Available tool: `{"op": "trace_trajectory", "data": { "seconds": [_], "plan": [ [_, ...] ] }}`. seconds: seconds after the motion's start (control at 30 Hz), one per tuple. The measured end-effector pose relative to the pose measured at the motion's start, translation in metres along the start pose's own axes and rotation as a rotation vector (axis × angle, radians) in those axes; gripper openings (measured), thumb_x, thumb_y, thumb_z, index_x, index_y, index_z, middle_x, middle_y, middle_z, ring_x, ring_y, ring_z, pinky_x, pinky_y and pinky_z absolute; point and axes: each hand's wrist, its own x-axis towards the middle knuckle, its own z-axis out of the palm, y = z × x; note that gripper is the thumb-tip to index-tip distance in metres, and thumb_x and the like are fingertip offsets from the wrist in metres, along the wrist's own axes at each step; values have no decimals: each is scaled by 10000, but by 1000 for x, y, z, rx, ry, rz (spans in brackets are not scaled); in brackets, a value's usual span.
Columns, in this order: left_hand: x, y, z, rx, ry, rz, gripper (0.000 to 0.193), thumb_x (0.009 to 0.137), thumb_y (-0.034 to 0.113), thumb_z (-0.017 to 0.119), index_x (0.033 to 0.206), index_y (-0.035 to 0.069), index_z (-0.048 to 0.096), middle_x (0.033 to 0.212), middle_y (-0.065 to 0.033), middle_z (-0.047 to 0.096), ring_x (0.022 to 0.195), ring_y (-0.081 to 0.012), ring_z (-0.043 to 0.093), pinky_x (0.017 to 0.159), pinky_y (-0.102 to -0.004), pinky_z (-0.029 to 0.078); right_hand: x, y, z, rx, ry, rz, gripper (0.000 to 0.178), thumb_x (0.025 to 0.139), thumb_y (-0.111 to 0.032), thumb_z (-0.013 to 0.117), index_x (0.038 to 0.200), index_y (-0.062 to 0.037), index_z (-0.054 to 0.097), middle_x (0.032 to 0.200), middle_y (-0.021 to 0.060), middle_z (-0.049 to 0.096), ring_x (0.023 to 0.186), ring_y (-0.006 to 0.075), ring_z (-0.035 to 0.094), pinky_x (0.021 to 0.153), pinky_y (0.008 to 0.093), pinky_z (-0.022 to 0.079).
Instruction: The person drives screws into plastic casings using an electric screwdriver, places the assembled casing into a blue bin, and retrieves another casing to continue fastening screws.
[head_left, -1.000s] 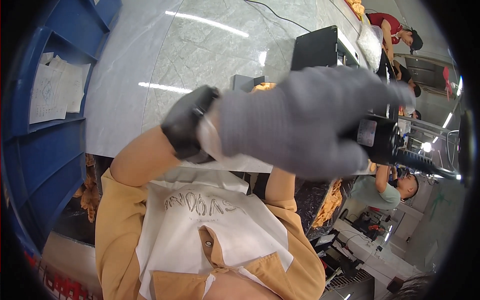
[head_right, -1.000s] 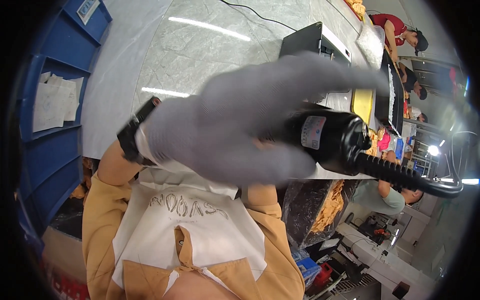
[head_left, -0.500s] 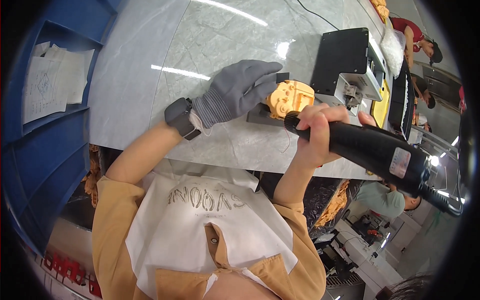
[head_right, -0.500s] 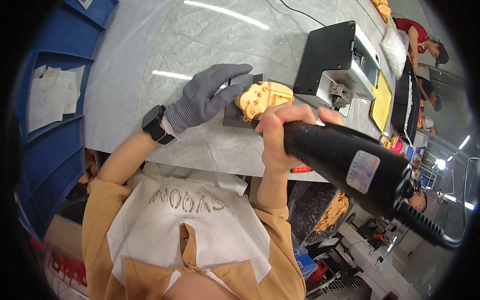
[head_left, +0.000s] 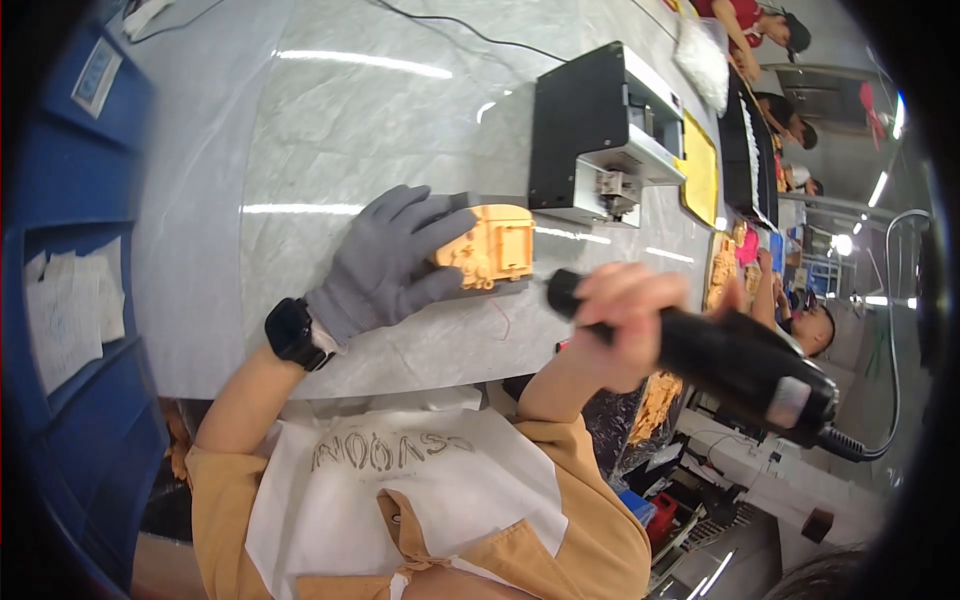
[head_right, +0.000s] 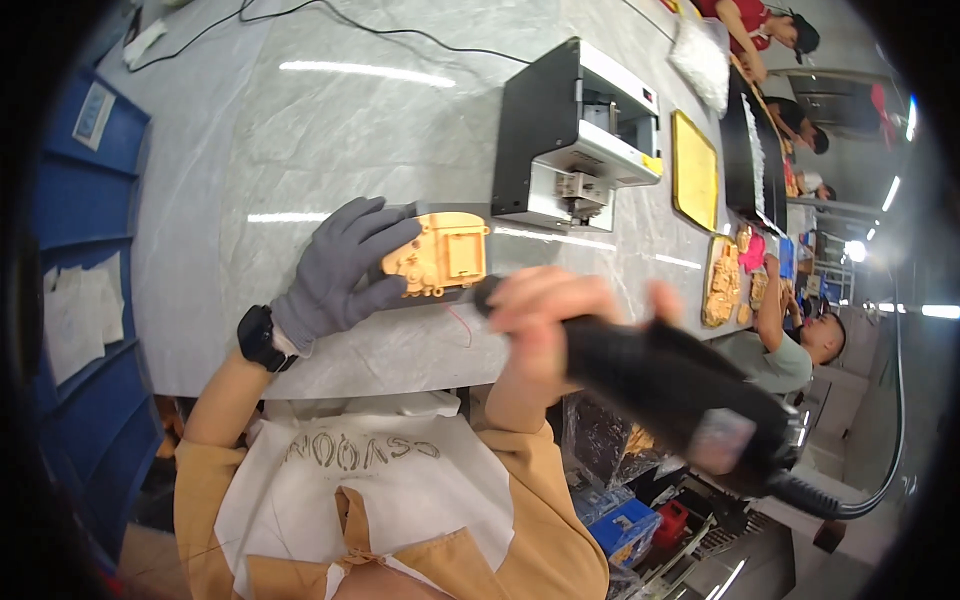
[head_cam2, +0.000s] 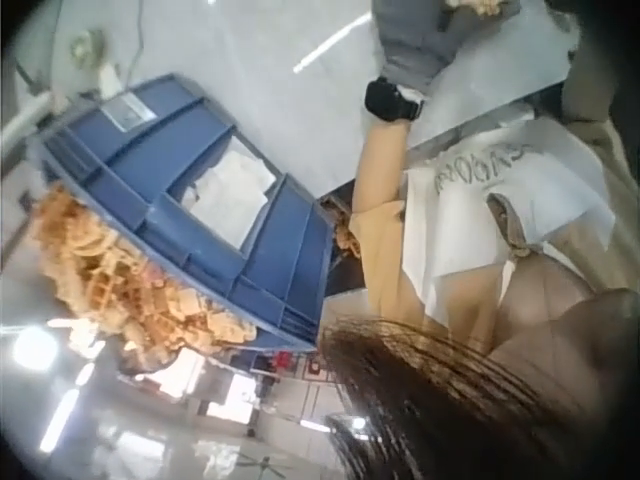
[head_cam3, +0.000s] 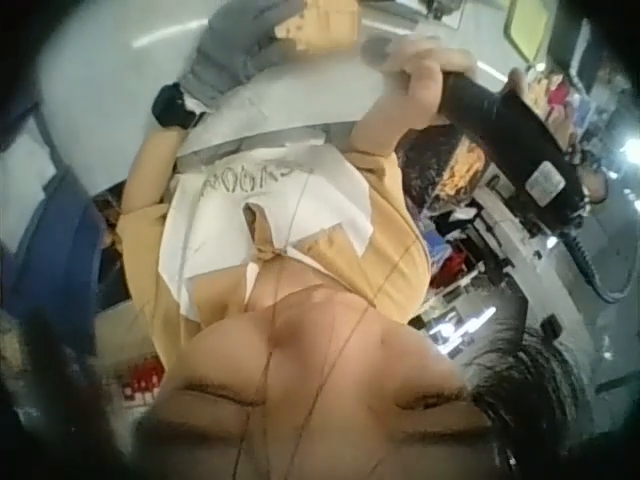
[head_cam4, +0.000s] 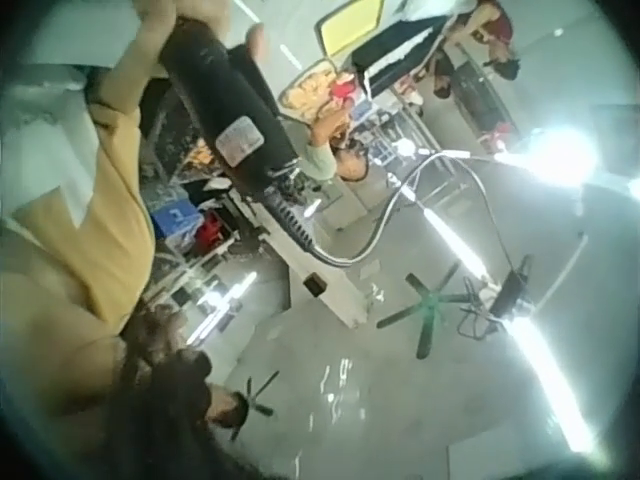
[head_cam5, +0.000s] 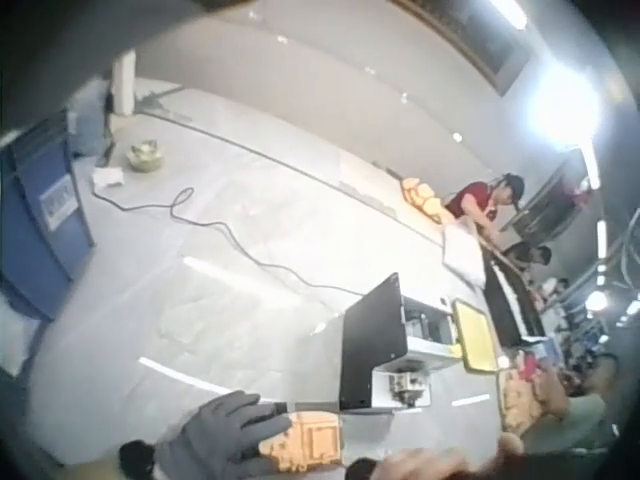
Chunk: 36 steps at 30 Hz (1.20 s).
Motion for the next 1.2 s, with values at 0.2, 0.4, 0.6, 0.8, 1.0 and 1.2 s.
{"op": "trace_trajectory", "data": {
  "seconds": [0.2,0.4,0.6,0.8,1.0,1.2],
  "plan": [
    [5,5,1,55,-39,-42,652,740,498,619,1235,102,468,1211,-150,500,1148,-364,428,978,-458,357,55,40,-77,-375,522,-6,618,818,-184,606,1305,-17,265,575,43,499,450,130,476,445,262,439],
    [11,6,3,32,44,12,621,725,470,654,1193,95,491,1137,-165,543,1047,-394,502,904,-464,424,51,57,-82,-403,589,22,648,807,-168,581,1314,21,223,594,64,522,472,145,512,501,263,466],
    [5,4,0,53,-16,-26,677,717,496,651,1228,94,461,1147,-173,541,1051,-399,499,919,-474,408,43,39,-71,-398,487,158,515,751,-53,568,1197,7,319,635,80,528,530,175,529,593,320,494],
    [7,10,-1,6,-69,-88,758,682,471,690,1269,65,434,1205,-147,511,1163,-371,417,993,-451,345,19,1,-62,-112,398,166,546,740,-94,534,1223,-32,288,651,92,512,507,184,498,555,339,457],
    [3,8,0,17,-52,-140,789,661,440,719,1273,43,419,1209,-155,508,1148,-375,434,974,-449,366,38,11,19,259,216,209,547,764,-24,492,1248,-34,236,622,79,518,477,173,504,514,333,464],
    [4,5,6,28,57,-50,760,630,421,749,1197,25,434,1096,-149,532,1083,-347,486,953,-446,393,31,24,36,135,224,267,518,721,41,477,1195,-6,273,580,70,516,443,147,492,484,289,465]
  ]
}}
